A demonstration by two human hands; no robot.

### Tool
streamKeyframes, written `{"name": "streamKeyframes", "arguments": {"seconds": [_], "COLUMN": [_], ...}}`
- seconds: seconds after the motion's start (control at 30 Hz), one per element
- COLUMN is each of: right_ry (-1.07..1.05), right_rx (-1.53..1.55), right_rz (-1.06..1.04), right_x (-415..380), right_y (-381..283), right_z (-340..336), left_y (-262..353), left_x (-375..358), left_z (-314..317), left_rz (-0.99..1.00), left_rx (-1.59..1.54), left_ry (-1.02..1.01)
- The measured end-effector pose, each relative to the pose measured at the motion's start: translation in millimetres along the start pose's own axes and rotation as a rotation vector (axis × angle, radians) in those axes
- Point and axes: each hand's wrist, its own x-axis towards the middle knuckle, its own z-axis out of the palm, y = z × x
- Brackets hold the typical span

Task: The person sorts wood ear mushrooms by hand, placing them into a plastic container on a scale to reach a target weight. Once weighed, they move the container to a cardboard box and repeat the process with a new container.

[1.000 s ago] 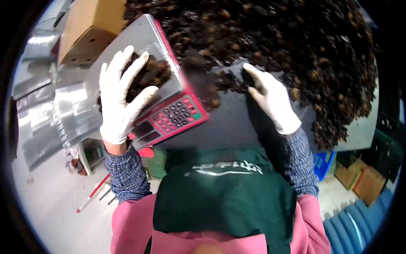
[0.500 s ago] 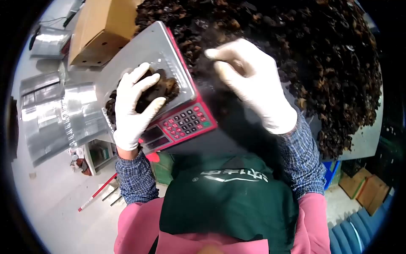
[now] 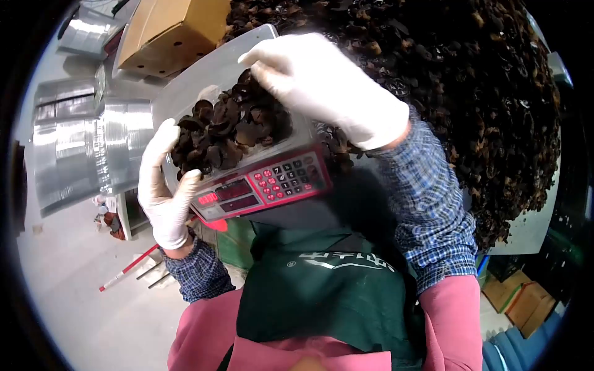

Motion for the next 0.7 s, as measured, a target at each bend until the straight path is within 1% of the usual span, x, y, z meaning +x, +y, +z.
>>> {"name": "streamKeyframes", "arguments": {"seconds": [0.03, 0.07, 0.13, 0.17, 0.23, 0.27, 0.33, 0.37, 0.47, 0.53, 0.57, 0.6, 0.67, 0.7], "right_ry": [-0.032, -0.062, 0.042, 0.062, 0.077, 0.063, 0.028, -0.011, -0.06, -0.077, -0.069, -0.072, -0.076, -0.077], "right_rx": [0.144, 0.262, 0.293, 0.29, 0.307, 0.301, 0.237, 0.251, 0.27, 0.317, 0.344, 0.339, 0.324, 0.351], "right_rz": [0.149, 0.362, 0.345, 0.359, 0.407, 0.455, 0.543, 0.555, 0.622, 0.636, 0.66, 0.657, 0.66, 0.666], "right_x": [-5, -10, -24, -32, -44, -49, -58, -63, -72, -71, -70, -68, -68, -67], "right_y": [-3, -3, 15, 21, 31, 33, 36, 41, 46, 49, 44, 42, 40, 37], "right_z": [-13, -23, -29, -33, -37, -38, -34, -31, -20, -21, -18, -16, -14, -13], "left_y": [-5, -10, -14, -23, -26, -32, -43, -49, -62, -62, -65, -65, -60, -61], "left_x": [-6, -12, -24, -29, -35, -37, -45, -49, -61, -53, -54, -54, -50, -49], "left_z": [-6, -12, -28, -39, -51, -55, -63, -65, -59, -48, -40, -38, -24, -20], "left_rz": [-0.024, -0.063, -0.228, -0.218, -0.367, -0.433, -0.482, -0.515, -0.569, -0.632, -0.628, -0.6, -0.719, -0.717], "left_rx": [-0.087, -0.143, -0.171, -0.095, -0.039, -0.027, 0.014, 0.018, -0.062, 0.057, 0.021, 0.026, -0.091, -0.103], "left_ry": [0.05, 0.099, 0.205, 0.177, 0.266, 0.321, 0.347, 0.354, 0.383, 0.283, 0.291, 0.218, 0.18, 0.134]}}
